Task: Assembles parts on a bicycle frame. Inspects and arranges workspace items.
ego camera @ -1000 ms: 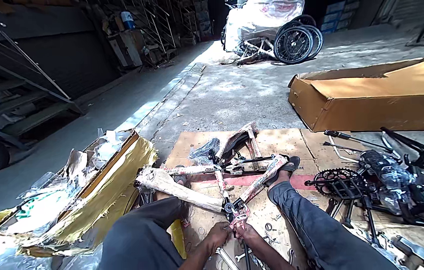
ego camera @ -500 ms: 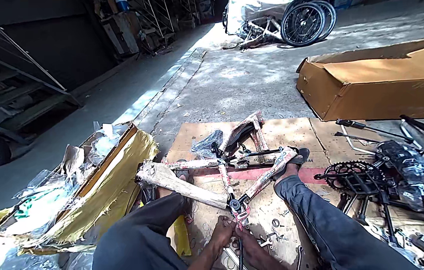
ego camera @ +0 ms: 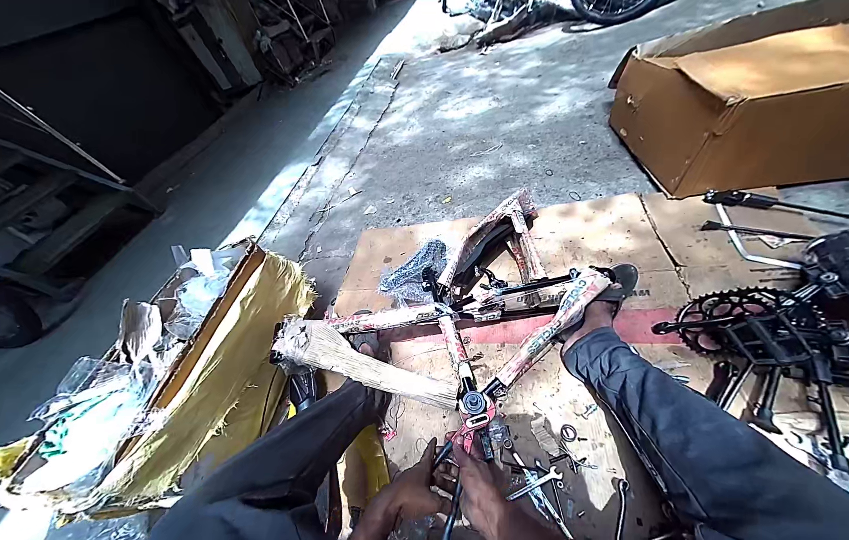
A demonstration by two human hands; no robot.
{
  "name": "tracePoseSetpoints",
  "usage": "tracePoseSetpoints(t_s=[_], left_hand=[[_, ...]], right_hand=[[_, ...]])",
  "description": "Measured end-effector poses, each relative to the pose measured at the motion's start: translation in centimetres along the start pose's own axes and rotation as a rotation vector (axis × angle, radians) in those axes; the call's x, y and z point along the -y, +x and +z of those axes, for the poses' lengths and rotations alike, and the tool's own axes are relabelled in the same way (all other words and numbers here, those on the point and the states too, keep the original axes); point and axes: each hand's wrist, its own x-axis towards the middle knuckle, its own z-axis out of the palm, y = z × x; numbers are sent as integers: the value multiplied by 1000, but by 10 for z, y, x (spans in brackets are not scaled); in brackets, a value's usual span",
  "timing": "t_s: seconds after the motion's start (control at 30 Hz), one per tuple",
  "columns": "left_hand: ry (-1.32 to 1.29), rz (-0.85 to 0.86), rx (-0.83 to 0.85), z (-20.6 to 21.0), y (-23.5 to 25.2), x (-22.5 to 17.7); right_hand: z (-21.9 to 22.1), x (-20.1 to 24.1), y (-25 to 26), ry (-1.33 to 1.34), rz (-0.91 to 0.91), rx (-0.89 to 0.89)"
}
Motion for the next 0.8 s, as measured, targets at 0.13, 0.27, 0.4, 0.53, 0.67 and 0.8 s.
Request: tracePoseSetpoints(t_s=[0.13,0.27,0.4,0.53,0.67,0.8], left_hand=[[328,-171,-204,24,-11,2],[658,-327,-555,61,1,2],[816,-286,-428,14,4,2],[990,-196,-207,-55,3,-13],[1123,-113,-97,-94,19,-23],[1227,-12,-21,-123,35,-30]], right_hand=[[2,1,-2,2,34,12],[13,-7,-2,15,-2,-65],[41,-14,9,180,-46,-122],[68,-16,24,261,-60,-81],[75,-5,35,340,29,-32],[90,3,42,416,47,-78]])
